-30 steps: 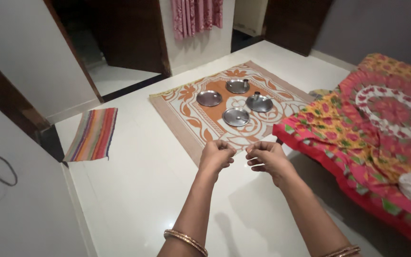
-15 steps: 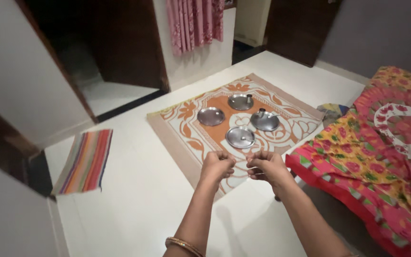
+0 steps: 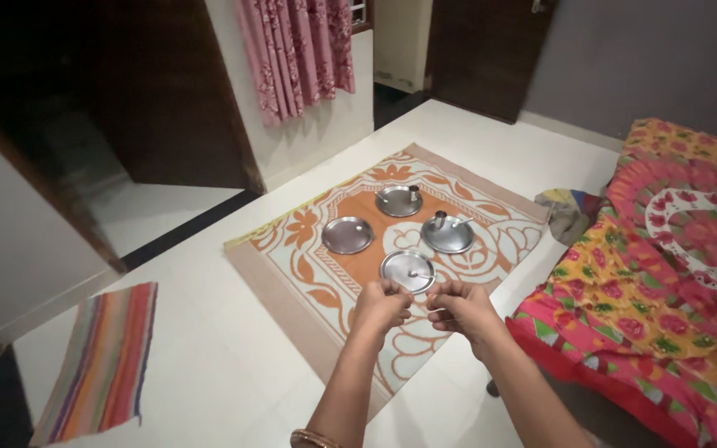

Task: The person repeatedly picks up small metal bowls and cups from a patterned mat on the floor, carries them to the kitchen counter, and places them into a larger metal bowl. The person then returns to the mat to repeat the process with additional items.

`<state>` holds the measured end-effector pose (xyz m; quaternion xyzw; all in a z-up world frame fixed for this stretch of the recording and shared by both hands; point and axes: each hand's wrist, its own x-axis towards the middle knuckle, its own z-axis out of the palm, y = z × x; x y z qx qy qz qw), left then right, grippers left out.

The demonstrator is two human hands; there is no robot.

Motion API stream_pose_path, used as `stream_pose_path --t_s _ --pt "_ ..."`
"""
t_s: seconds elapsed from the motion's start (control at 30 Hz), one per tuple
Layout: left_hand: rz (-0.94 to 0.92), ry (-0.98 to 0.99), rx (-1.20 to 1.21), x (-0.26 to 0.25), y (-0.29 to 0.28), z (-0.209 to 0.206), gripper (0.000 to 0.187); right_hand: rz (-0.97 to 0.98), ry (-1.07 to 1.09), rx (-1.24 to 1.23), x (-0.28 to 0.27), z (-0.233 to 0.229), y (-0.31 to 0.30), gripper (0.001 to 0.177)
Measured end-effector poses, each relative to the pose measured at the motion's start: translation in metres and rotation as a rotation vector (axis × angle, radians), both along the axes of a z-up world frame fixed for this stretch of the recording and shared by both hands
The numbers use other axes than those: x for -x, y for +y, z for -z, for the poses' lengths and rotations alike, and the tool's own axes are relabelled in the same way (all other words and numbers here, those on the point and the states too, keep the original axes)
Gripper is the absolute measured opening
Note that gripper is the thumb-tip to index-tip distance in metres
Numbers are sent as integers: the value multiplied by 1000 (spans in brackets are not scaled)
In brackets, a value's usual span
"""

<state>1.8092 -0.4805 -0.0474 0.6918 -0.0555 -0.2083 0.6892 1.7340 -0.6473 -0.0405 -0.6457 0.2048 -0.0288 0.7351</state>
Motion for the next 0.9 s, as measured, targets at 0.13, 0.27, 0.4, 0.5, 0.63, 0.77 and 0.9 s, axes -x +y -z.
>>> stream_pose_path --t_s 0.13,0.27,0.4,0.5,0.63,0.77,0.9 --pt "20 7 -12 -53 -28 4 10 -24 -18 37 -48 -2 -23 11" --pt "-6 -17 -33 -103 -60 -2 9 -28 -35 35 -98 -5 -53 12" --pt "-13 -12 -41 -147 -97 -9 12 10 6 70 -147 -8 -88 14" --pt "50 5 3 -177 -118 -10 9 13 9 55 -173 -8 -108 15" --pt "54 18 -99 -208 -146 -6 10 39 25 27 -202 -11 -134 19" --pt "93 7 -94 -257 -176 -4 12 85 56 -36 -242 -19 -161 21" --pt "153 -69 -16 -303 -213 4 13 90 9 -86 -280 -18 -191 21"
